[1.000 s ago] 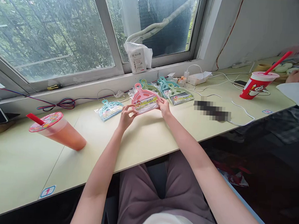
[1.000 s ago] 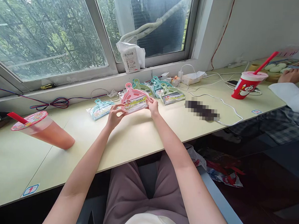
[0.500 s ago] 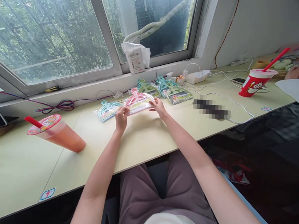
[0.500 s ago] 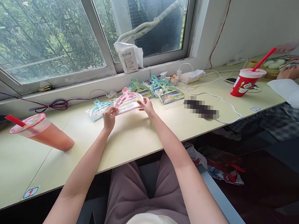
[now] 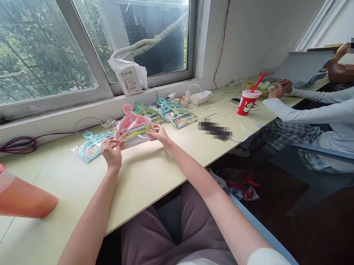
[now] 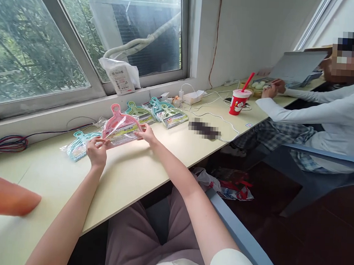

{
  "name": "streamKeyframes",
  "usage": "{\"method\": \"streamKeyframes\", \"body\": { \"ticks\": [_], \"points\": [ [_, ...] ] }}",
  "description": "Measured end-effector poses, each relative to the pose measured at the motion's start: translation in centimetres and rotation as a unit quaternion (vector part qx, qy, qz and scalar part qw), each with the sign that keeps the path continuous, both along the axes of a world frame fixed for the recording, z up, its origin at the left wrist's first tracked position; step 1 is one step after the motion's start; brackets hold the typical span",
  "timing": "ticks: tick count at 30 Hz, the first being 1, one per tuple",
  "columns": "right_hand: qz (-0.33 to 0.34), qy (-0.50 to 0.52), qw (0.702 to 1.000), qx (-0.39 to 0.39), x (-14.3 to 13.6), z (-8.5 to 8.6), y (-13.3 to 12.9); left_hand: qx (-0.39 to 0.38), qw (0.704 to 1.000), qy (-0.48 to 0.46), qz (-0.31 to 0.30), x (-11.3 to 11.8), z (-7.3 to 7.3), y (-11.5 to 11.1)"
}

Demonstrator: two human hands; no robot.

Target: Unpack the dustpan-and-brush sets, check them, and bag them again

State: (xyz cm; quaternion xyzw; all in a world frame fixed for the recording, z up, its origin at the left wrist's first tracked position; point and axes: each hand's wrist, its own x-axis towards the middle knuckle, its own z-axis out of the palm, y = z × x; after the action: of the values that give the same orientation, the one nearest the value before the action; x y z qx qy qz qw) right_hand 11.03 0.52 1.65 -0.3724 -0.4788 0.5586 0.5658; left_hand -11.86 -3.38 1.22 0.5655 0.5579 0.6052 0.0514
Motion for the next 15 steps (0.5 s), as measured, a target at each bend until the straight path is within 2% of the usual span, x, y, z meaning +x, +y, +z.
{"method": "streamKeyframes", "body": {
  "ticks": [4,9,12,15],
  "points": [
    [0.0,-0.018,1.0,0.015,0.15,-0.19,0.05,-0.106,0.991,-0.075,-0.038,-0.66,-0.41,0.6],
    [-0.03,-0.082,0.996,0.019,-0.1,-0.72,0.14,-0.171,0.967,-0.119,-0.15,-0.35,-0.38,0.87],
    [-0.075,-0.195,0.978,0.02,-0.45,-0.91,0.18,-0.205,0.961,-0.131,-0.131,-0.01,-0.24,0.77],
    [-0.132,-0.329,0.934,0.043,-0.63,-0.89,0.16,-0.229,0.961,-0.111,-0.107,-0.2,-0.23,0.68]
  ]
}}
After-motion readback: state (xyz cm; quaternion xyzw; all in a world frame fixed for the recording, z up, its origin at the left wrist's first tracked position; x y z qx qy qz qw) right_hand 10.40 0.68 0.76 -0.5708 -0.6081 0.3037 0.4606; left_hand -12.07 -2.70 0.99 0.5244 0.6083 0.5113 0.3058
